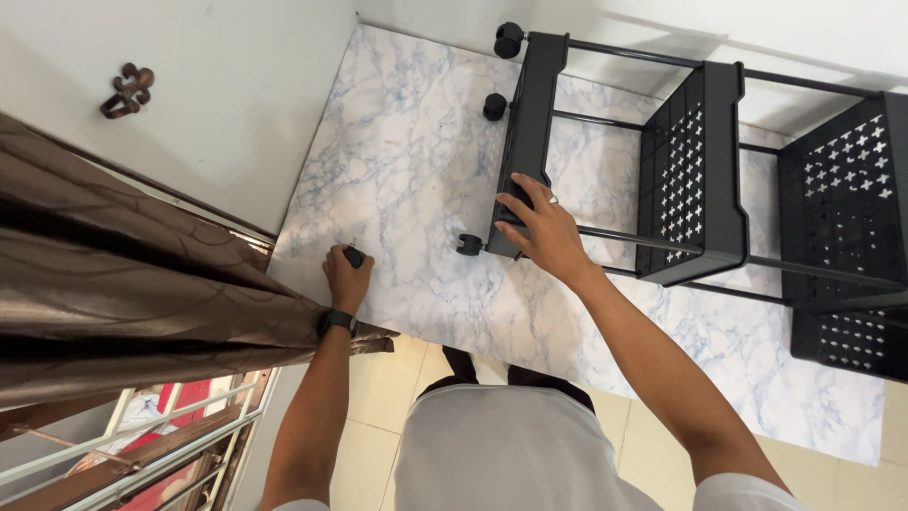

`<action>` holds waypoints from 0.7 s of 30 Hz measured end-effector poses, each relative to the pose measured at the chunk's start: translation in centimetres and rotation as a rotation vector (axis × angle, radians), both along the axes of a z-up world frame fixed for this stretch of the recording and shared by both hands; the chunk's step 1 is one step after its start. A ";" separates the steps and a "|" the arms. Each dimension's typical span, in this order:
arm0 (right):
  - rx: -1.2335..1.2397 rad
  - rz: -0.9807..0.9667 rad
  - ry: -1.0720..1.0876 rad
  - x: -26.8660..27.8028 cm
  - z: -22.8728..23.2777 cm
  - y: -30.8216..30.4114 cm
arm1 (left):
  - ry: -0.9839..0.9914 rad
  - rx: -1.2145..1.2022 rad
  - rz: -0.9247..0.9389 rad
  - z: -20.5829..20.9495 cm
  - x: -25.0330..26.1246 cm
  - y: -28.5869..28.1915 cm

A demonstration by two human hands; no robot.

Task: The person disassembles a black plastic rolling cart by removing the top basket, detaching wheels from the frame, and separating the side panels. The components are placed on a marble-patterned surface.

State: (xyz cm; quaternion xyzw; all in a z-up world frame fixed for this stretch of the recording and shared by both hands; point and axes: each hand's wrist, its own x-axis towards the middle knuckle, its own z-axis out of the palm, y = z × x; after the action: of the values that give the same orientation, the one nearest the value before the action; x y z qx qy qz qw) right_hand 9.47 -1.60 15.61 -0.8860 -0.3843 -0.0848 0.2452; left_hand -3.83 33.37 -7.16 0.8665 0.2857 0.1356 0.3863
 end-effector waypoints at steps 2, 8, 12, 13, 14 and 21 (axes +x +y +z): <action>0.001 -0.004 -0.006 -0.1 0.0 -0.1 | -0.013 0.169 -0.030 -1.5 -0.2 0.2; -0.008 0.004 0.006 0.0 0.0 -0.1 | -0.049 0.140 -0.046 -3.6 1.1 1.0; -0.003 0.006 0.013 0.0 0.0 -0.1 | -0.108 0.123 -0.032 -4.2 1.4 1.6; 0.001 0.008 0.008 0.0 0.0 -0.2 | -0.122 0.125 -0.029 -4.1 1.5 1.7; 0.004 0.011 0.020 -0.1 0.1 -0.2 | -0.092 0.106 -0.022 -4.0 1.4 1.9; 0.037 -0.018 0.063 -0.8 1.1 -1.6 | -0.012 0.425 0.026 -0.9 0.7 0.1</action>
State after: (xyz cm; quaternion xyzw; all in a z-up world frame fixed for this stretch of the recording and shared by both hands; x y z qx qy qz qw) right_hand 8.64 -3.23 16.72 -0.8870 -0.3669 -0.0663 0.2725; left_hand -3.11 33.46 -8.10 0.9238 0.2596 0.2030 0.1948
